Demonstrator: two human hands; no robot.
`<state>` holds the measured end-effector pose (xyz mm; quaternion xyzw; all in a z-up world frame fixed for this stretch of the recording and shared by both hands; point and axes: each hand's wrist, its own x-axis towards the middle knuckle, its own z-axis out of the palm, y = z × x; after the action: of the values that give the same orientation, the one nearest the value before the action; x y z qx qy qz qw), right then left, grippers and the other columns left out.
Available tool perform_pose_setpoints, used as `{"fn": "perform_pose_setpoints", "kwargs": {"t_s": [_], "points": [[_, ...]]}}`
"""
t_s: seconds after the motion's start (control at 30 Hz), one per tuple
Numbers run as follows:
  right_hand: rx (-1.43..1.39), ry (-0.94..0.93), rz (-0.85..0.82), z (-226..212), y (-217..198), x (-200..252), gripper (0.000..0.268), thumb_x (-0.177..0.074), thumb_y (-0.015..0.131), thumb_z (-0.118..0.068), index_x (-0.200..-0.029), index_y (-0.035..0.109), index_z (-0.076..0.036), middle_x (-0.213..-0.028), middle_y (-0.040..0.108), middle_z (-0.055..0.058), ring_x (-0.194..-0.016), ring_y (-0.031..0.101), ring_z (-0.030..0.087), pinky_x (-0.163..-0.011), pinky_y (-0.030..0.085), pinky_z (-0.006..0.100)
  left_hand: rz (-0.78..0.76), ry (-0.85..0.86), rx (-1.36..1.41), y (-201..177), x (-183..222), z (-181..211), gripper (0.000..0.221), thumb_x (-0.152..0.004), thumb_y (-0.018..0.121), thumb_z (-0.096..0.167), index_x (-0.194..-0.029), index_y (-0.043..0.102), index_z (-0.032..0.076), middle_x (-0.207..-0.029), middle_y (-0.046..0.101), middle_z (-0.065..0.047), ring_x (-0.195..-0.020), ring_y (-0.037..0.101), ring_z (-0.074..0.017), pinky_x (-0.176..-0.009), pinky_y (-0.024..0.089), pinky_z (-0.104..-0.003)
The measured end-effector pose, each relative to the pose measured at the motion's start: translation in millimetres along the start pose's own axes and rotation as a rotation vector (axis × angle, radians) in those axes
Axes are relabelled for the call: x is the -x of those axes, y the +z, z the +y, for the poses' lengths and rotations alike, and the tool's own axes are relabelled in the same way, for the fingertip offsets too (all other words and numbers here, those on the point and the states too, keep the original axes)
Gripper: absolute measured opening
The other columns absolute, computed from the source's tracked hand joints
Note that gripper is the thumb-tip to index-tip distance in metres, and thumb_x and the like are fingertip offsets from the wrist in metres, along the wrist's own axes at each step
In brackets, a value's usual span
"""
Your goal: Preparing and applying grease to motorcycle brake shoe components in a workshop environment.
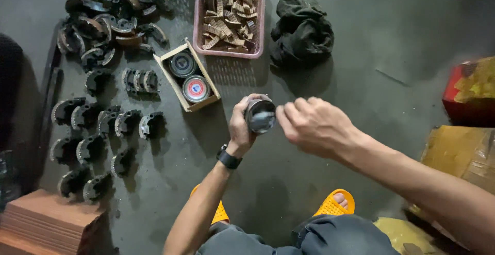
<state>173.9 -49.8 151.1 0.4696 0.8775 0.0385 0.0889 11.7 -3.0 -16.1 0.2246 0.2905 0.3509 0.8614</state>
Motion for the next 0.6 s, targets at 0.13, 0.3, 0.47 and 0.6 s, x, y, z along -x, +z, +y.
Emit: {"fn": "perform_pose_setpoints", "kwargs": {"t_s": [0.13, 0.3, 0.47, 0.6], "points": [[0.007, 0.18, -0.041, -13.2, 6.6, -4.6, 0.013, -0.079, 0.063, -0.013, -0.084, 0.066, -0.002, -0.068, 0.061, 0.007, -0.06, 0.064, 0.02, -0.052, 0.051, 0.032, -0.073, 0.089, -0.326, 16.1, 6.9, 14.1, 0.05, -0.105, 0.032, 0.033, -0.111, 0.067, -0.002, -0.103, 0.071, -0.009, -0.095, 0.066, -0.0177, -0.088, 0.053, -0.031], [-1.11, 0.797, -0.173, -32.1, 47.9, 5.8, 0.021, -0.087, 0.067, -0.017, -0.074, 0.073, -0.003, -0.068, 0.067, 0.021, -0.062, 0.066, 0.039, -0.057, 0.05, 0.044, -0.011, 0.535, -0.523, 21.9, 11.8, 20.5, 0.048, -0.102, 0.036, 0.033, -0.108, 0.066, -0.005, -0.1, 0.071, -0.01, -0.09, 0.066, -0.0164, -0.083, 0.052, -0.03], [-1.121, 0.763, -0.102, -17.3, 6.9, -0.4, 0.016, -0.085, 0.067, -0.016, -0.083, 0.071, -0.001, -0.073, 0.068, 0.022, -0.063, 0.069, 0.039, -0.058, 0.054, 0.047, -0.026, 0.39, -0.411, 20.7, 0.4, -7.6, 0.049, -0.102, 0.034, 0.033, -0.108, 0.065, -0.004, -0.101, 0.071, -0.009, -0.093, 0.065, -0.0163, -0.085, 0.052, -0.03], [-0.479, 0.57, -0.076, -11.6, 0.8, 8.1, 0.01, -0.079, 0.065, -0.013, -0.08, 0.067, -0.003, -0.078, 0.071, 0.019, -0.07, 0.07, 0.04, -0.061, 0.056, 0.05, -0.083, 0.316, -0.357, 21.6, -4.0, -7.6, 0.049, -0.105, 0.036, 0.033, -0.108, 0.066, -0.006, -0.1, 0.07, -0.011, -0.092, 0.064, -0.0174, -0.084, 0.052, -0.032]]}}
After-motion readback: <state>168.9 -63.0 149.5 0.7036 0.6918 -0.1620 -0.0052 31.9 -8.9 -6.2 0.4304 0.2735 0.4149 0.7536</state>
